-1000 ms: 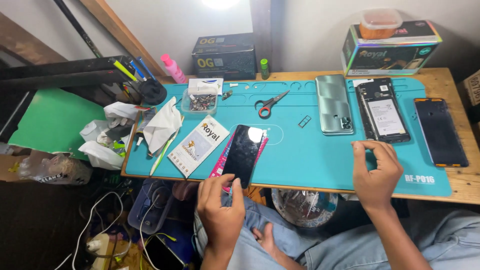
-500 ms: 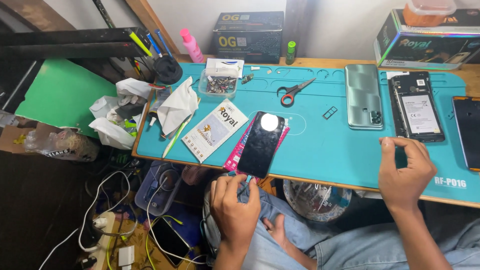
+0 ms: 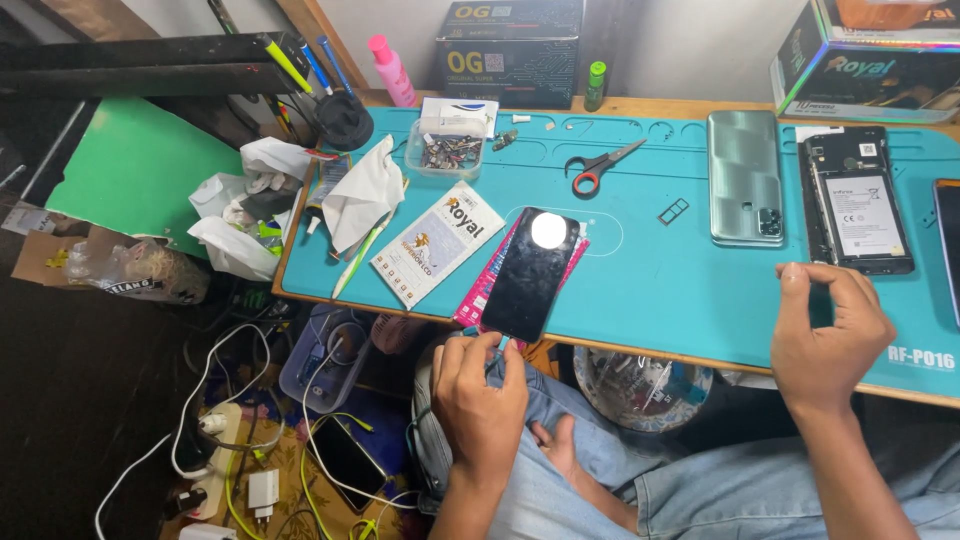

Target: The person handles a disassembled smartphone, inserting a SIM card into the tray and placing it into the device. They then power on the phone and wait for the boot-up sequence to display the brand logo and operating system interface.

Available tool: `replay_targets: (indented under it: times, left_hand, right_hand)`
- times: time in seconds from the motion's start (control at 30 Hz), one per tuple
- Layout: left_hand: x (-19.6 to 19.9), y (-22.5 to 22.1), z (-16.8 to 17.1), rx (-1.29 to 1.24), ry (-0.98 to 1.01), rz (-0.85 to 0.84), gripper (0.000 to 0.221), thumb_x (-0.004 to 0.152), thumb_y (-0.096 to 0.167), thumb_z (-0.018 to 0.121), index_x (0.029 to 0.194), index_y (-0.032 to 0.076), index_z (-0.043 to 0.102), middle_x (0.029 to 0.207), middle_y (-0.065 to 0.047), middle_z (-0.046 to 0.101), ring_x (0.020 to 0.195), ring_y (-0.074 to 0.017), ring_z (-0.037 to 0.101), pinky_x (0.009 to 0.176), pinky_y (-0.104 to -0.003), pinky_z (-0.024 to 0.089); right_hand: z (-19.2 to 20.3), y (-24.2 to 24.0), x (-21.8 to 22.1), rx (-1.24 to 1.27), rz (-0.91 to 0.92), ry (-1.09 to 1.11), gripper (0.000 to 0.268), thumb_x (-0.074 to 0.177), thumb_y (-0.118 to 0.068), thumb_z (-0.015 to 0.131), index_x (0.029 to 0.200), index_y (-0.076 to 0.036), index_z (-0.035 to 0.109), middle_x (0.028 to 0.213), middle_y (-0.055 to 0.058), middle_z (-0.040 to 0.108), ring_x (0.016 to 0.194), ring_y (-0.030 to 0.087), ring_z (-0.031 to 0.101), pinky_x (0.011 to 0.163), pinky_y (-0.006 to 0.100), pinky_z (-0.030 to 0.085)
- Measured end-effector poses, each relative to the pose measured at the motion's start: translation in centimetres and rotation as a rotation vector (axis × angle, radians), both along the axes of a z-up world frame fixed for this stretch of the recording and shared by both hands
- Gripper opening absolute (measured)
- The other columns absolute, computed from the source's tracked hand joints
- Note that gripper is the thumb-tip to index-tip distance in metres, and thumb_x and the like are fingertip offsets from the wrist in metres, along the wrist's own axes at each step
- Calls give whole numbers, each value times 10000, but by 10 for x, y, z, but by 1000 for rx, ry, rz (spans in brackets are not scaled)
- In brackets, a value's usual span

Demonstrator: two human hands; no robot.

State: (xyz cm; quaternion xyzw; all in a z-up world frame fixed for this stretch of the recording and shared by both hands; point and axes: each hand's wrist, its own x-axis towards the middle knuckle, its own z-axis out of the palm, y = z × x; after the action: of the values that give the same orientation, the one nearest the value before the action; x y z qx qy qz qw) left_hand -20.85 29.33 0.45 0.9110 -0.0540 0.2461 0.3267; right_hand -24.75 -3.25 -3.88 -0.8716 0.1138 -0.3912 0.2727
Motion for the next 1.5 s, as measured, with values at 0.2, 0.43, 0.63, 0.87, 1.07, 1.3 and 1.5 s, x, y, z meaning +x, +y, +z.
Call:
replay_targets:
  times: [0.2, 0.43, 0.63, 0.87, 1.07, 1.3, 1.5]
  left_hand:
    - [3, -2, 1, -3, -5, -23, 61, 846, 33, 783, 899, 61, 768, 840, -74, 660, 790, -281, 624, 713, -435, 526]
    - [5, 8, 5, -13, -27, 0, 103, 780, 45, 785, 810, 86, 696, 798, -64, 615, 752, -294, 615, 709, -451, 517]
    - [3, 61, 6, 23, 60, 151, 85, 803, 95, 778, 869, 140, 750, 831, -31, 626, 761, -273, 648, 705, -444, 516]
    - [30, 22, 37, -33, 10, -152, 306, 897, 165, 835, 1148, 2, 770, 1067, -143, 714, 1004, -342, 649, 902, -472, 538]
    - [63, -29, -1, 273, 266, -113, 891, 850, 513, 862, 1506, -5, 552, 1330, -165, 624, 1240, -372, 565, 957, -555, 478]
    - [73, -45, 8, 105, 412, -47, 846, 711, 336, 966, 1430, 61, 614, 1236, -135, 569, 1250, -384, 533, 973, -579, 482]
    - [64, -58, 31, 21, 486, -128, 737, 755, 144, 778, 1418, 79, 461, 1246, -197, 694, 1091, -446, 681, 836, -559, 544]
  right_hand:
    - [1, -1, -1, 27, 6, 0, 166, 1268, 36, 697, 1136, 85, 784, 1133, 187, 787, 1117, 333, 715, 1030, 457, 552]
    - [1, -1, -2, 7, 4, 5, 158, 1270, 56, 694, 1146, 87, 787, 1135, 190, 788, 1113, 332, 720, 1025, 452, 554]
    - [-4, -2, -2, 4, -3, 23, 159, 1286, 52, 697, 1159, 78, 788, 1158, 183, 794, 1129, 333, 716, 1055, 454, 544]
    - [0, 4, -1, -6, -2, 34, 156, 1273, 59, 696, 1153, 77, 794, 1151, 179, 792, 1135, 331, 715, 1054, 460, 549]
    - [3, 4, 2, 10, -18, 18, 155, 1244, 48, 701, 1115, 60, 784, 1115, 159, 789, 1090, 317, 706, 1014, 441, 541]
    - [9, 6, 2, 23, 2, -4, 161, 1243, 46, 708, 1101, 73, 780, 1098, 174, 789, 1070, 315, 713, 969, 444, 551]
    - [11, 2, 2, 47, -2, -15, 160, 1224, 22, 697, 1093, 63, 779, 1081, 166, 787, 1052, 315, 712, 939, 443, 552]
